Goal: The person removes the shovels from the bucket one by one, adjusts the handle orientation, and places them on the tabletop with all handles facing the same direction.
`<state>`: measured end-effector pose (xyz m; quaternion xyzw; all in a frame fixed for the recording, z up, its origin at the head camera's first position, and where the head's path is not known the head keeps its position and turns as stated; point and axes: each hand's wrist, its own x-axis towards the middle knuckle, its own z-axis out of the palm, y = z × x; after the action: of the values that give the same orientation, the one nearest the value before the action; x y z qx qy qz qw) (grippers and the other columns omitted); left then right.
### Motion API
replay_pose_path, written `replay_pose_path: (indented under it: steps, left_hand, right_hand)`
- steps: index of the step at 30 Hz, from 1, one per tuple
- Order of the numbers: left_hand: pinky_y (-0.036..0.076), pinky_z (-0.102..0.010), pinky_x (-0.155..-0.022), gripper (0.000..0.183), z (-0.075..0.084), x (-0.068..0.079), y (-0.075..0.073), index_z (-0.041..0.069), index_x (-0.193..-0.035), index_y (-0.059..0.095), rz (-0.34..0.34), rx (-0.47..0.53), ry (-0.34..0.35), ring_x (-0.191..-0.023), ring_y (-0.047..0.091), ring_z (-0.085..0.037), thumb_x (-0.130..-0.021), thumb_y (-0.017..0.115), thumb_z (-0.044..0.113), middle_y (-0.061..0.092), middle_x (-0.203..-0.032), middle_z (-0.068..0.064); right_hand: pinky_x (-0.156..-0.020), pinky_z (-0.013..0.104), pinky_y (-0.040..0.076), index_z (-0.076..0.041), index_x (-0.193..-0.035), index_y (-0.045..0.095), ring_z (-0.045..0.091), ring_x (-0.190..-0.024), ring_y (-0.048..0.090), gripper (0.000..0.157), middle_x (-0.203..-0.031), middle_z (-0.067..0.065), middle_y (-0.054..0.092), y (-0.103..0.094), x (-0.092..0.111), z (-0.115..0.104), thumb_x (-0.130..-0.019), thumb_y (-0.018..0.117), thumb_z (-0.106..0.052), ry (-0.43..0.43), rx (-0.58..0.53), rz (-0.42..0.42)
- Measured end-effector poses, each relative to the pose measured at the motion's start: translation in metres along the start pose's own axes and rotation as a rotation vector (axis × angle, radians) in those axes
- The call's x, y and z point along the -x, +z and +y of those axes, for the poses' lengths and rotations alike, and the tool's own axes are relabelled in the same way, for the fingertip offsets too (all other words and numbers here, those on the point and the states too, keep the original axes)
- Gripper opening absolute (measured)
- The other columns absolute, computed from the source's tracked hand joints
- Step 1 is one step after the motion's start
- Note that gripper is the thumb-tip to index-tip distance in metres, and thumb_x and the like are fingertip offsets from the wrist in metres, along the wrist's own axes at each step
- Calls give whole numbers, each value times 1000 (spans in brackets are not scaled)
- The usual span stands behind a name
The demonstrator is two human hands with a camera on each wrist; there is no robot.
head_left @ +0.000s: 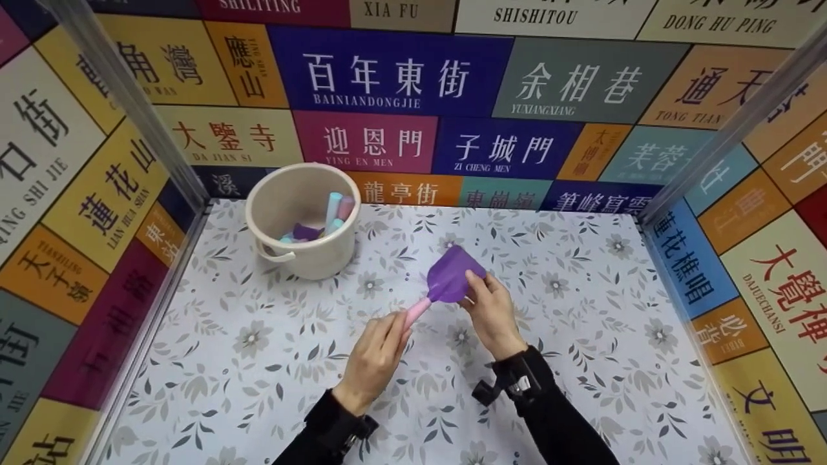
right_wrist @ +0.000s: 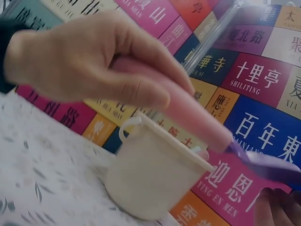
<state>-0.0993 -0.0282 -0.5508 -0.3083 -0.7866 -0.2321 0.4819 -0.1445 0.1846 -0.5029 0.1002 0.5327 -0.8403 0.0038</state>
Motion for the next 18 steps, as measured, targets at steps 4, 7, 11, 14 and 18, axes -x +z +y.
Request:
replay_pose_path:
  steps: [4, 7, 11, 14, 18]
  left_hand:
    - [56, -27, -71, 35, 2, 0, 0, -9, -116, 72, -1, -9, 23, -79, 62, -23, -113, 51, 19, 72, -101, -14]
    - [56, -26, -70, 34, 3, -1, 0, -10, -116, 72, 11, -7, 34, -78, 62, -22, -113, 52, 17, 72, -101, -13]
    - [57, -26, -70, 33, 4, -3, -1, -10, -117, 72, 16, 2, 34, -78, 62, -21, -112, 54, 17, 72, -101, -13]
    - [56, -25, -71, 33, 5, -4, -2, -9, -118, 72, 4, 9, 13, -78, 62, -21, -112, 53, 18, 73, -102, -13]
    - [55, -28, -75, 35, 7, -5, -3, -7, -119, 72, -17, 25, -33, -82, 63, -23, -112, 54, 22, 73, -103, -13]
  right_hand:
    - [-78, 25, 63, 14, -137, 50, 11, -85, 74, 36, -95, 2, 74, 6, -3, 0, -107, 56, -6, 34, -16, 79]
    - [-75, 25, 64, 16, -134, 53, 11, -81, 74, 34, -93, 4, 72, 8, -4, 1, -105, 57, -3, 37, 15, 134]
    - [-73, 25, 64, 18, -130, 55, 11, -76, 73, 31, -91, 4, 70, 10, -4, 2, -104, 58, 0, 19, 44, 167]
    - [-72, 25, 65, 19, -129, 55, 11, -75, 73, 31, -90, 4, 71, 12, -3, 1, -105, 58, 1, 6, 44, 180]
    - [-70, 24, 64, 18, -127, 57, 11, -72, 73, 28, -88, 4, 71, 12, -2, -1, -105, 58, 2, -9, 34, 201]
